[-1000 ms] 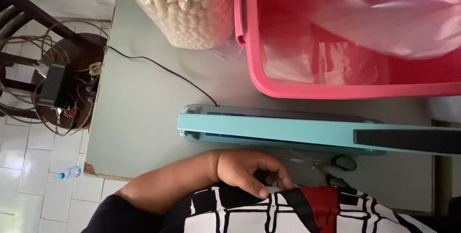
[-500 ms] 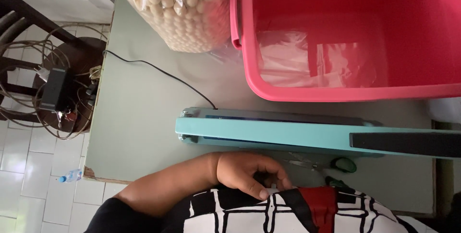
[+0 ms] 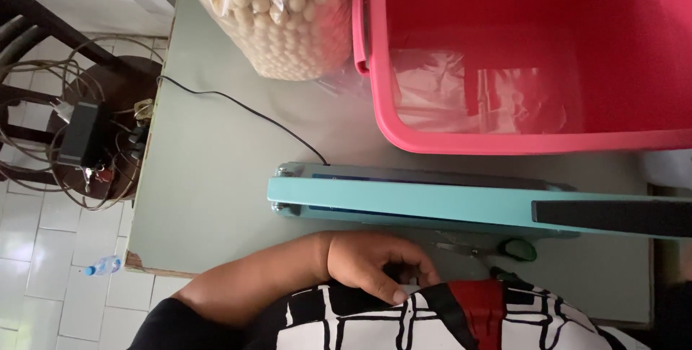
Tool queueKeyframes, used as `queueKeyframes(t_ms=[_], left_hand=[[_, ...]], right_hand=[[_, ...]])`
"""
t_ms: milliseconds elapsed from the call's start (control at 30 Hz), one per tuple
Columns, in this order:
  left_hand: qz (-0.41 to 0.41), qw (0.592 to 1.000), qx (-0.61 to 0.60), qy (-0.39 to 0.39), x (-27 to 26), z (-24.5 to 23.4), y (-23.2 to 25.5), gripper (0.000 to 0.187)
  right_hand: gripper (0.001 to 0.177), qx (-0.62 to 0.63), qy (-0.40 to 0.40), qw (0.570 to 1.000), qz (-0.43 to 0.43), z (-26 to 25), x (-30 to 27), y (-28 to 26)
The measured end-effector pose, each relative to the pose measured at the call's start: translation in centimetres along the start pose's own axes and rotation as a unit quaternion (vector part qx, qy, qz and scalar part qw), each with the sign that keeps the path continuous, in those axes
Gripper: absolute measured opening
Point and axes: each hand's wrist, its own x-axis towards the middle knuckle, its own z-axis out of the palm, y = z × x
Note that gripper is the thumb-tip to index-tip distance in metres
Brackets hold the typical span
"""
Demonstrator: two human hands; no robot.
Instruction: Cutting plastic bags to size with scissors and sealing them using a manual heat sealer at a workstation.
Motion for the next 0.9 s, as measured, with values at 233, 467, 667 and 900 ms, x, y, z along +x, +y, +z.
queueKeyframes(t_ms=[233,467,667,900], left_hand=[[0.009,1.000,0.003,-0.008,0.0,-0.1,0.6,0.064],[0.003,1.000,0.004,-0.014,-0.1,-0.2,0.6,0.065],[-0.015,0.999,0.043,-0.005,0.0,-0.1,1.2,0.066],[-0.003,1.000,0.022,-0.005,0.1,-0.1,-0.2,0.068]], right_hand=[[0.025,-0.021,-0.058,0.997,0.036,9.2,-0.3,-7.4],[0.076,-0.291,0.033,0.953,-0.078,13.4,-5.2,-15.6],[0.031,-0.311,-0.062,0.929,-0.190,15.3,0.5,-10.4],[0.034,-0.217,0.005,0.976,-0.037,7.4,-4.4,-14.9]])
